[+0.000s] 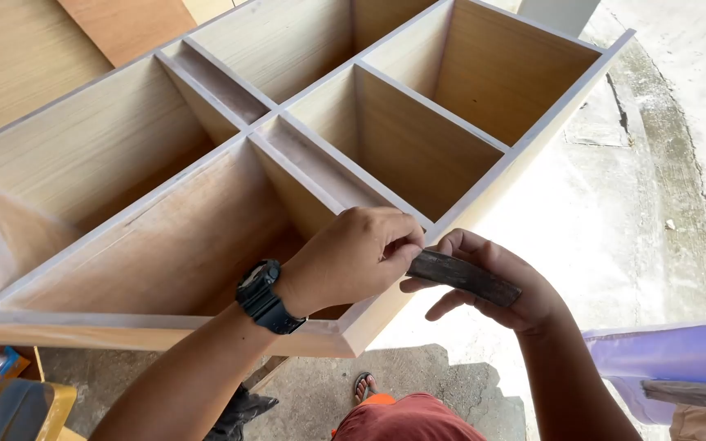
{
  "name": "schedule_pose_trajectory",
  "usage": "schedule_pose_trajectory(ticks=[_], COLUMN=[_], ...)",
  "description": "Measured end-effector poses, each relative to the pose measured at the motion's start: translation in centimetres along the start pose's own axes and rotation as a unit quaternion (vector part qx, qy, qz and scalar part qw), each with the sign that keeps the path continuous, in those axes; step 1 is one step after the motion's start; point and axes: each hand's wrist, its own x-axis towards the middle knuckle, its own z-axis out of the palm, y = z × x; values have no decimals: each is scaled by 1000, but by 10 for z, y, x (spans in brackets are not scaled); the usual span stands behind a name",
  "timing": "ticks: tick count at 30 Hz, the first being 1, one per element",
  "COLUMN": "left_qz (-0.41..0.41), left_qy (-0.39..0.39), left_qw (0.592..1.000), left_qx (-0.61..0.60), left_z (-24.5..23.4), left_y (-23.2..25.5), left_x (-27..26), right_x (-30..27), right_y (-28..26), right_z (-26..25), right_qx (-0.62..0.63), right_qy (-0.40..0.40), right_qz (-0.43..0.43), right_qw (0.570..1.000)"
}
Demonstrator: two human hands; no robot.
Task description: Sanding the edges and corners of a wooden shelving unit using sandpaper to smooth the surfaces.
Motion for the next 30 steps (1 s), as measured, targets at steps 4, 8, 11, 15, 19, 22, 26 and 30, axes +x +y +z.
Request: schedule_pose_trajectory(ticks=[4, 8, 11, 15, 19, 22, 26, 30], left_qz=[4, 9, 47, 127, 101, 41, -9, -31], left_qy=[-34, -43, -39, -15, -10, -18, -10, 5], left_qw=[999, 996, 995, 991, 994, 995, 996, 997], left_qx=[-4, -77, -83, -43, -46, -89, -85, -64], left_z=[-3, 8, 21, 39, 57, 74, 90, 94], left_y=[-7, -16, -26, -29, -34, -46, -61, -64], left_x=[37, 66, 99, 149, 195, 227, 261, 290], right_x=[11, 6, 7, 8, 6, 6, 19, 35], right_y=[-30, -35, -44, -62, -90, -107, -131, -146], right_z=[27, 13, -14, -56, -107, -151, -186, -218], right_qx=[20, 6, 11, 17, -11, -136, -263, -311], right_qy=[56, 104, 143, 190, 218, 202, 212, 211], right_qz=[-11, -65, -70, -72, -84, -112, -112, -111], right_qw=[998, 992, 987, 979, 972, 963, 935, 920])
